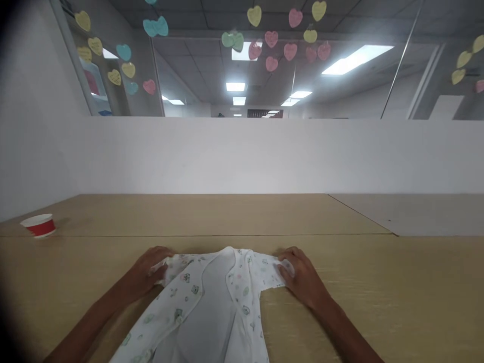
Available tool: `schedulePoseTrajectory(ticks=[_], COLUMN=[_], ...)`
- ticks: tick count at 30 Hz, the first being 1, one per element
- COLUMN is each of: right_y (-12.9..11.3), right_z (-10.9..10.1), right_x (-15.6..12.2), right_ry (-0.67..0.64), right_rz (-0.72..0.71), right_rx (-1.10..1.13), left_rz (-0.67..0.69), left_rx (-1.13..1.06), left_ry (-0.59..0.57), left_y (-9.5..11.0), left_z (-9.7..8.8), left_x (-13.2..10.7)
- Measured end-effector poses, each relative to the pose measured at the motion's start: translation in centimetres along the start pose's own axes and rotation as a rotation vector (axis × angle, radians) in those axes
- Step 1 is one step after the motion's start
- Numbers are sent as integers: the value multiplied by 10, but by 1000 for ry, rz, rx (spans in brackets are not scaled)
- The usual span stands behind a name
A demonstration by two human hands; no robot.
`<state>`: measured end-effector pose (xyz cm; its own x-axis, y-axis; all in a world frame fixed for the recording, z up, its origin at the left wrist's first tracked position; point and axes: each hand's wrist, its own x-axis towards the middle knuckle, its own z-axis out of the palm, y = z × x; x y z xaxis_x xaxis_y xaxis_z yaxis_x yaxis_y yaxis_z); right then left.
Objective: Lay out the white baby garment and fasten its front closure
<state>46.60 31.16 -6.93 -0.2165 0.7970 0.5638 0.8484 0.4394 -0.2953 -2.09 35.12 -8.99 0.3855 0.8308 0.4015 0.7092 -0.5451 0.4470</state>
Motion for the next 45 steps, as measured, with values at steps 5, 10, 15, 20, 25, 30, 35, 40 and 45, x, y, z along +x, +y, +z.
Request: schedulePoseTrajectory(ticks=[5, 10, 15, 20, 25, 30, 35, 40, 45], right_y=[-78, -114, -108, -92, -86, -94, -104, -98, -98], right_z=[17, 57, 58, 36, 44, 47, 41, 50, 50], right_x=[17, 23, 13, 15, 11, 11, 11, 5, 10], right_ry=[-158, -266, -373, -474, -400, -315, -404, -370, -306], right_rz=[3, 13, -34, -8, -58, -146, -112, -163, -212], right_rx=[154, 73, -43, -13, -4, -50, -2, 126, 212], left_rz=[45, -16, -97, -170, -211, -17, 91, 35, 92], left_rx=[28, -69, -70, -205, 67, 38, -117, 159, 199], left_ry=[-45, -119, -138, -316, -169, 10, -341, -557, -372], left_y=[-6, -16, -25, -35, -62, -8, 84, 102, 102], left_z=[14, 7, -14, -42, -36, -6, 14, 12, 17], left_x=[-4, -10, -11, -18, -20, -4, 3, 21, 30])
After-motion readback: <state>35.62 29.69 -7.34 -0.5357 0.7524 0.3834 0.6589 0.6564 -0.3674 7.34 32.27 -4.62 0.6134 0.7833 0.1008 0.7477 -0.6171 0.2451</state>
